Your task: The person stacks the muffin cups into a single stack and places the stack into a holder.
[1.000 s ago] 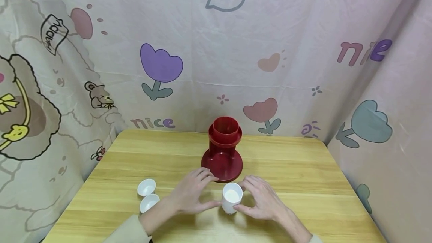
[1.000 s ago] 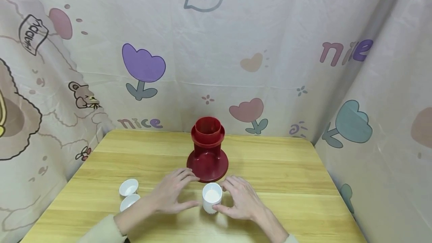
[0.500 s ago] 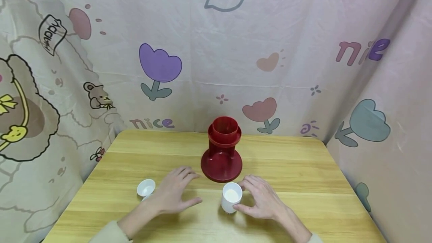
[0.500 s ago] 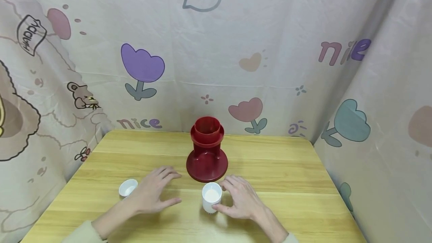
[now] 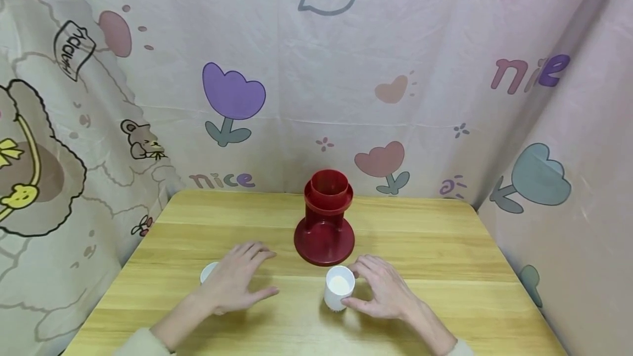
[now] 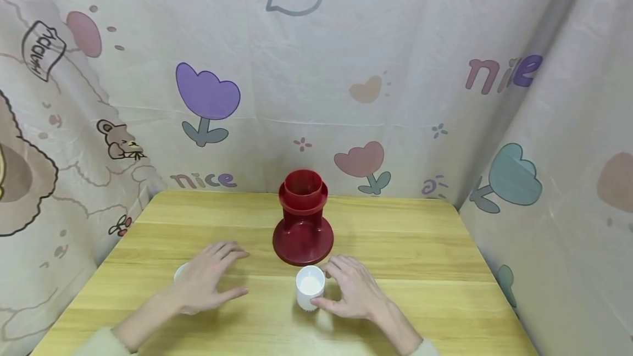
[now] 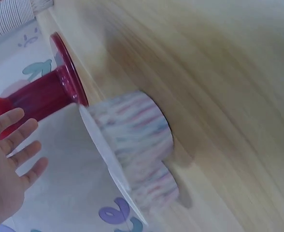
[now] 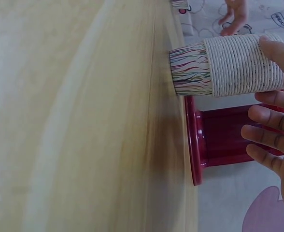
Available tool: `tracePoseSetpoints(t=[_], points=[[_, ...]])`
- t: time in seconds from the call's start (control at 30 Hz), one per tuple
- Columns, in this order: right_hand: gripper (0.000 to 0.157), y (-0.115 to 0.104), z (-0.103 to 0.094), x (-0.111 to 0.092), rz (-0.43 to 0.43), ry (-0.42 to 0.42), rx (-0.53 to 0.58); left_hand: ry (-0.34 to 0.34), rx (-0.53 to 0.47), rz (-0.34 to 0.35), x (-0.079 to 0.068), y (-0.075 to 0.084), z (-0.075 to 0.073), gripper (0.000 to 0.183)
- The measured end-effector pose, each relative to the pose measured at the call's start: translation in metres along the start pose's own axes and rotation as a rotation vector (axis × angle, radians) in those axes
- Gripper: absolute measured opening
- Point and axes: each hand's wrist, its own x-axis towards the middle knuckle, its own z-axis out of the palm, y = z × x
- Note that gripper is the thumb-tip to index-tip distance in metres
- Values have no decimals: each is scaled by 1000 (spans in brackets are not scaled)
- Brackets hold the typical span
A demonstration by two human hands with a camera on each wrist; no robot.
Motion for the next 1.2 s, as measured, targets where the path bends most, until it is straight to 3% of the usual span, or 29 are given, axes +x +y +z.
tracePoseSetpoints(t=[0.53,0.83,1.2], points=[[44,2,-1,2,4,-15,-14,23,95,-20,-24,-39,-14,77],[45,1,-1,1,15,-31,-6,21,106,-95,-42,-54,-20,77],[44,0,-1,1,21,-28,3,9,165,-144,-55,-74,-17,81]])
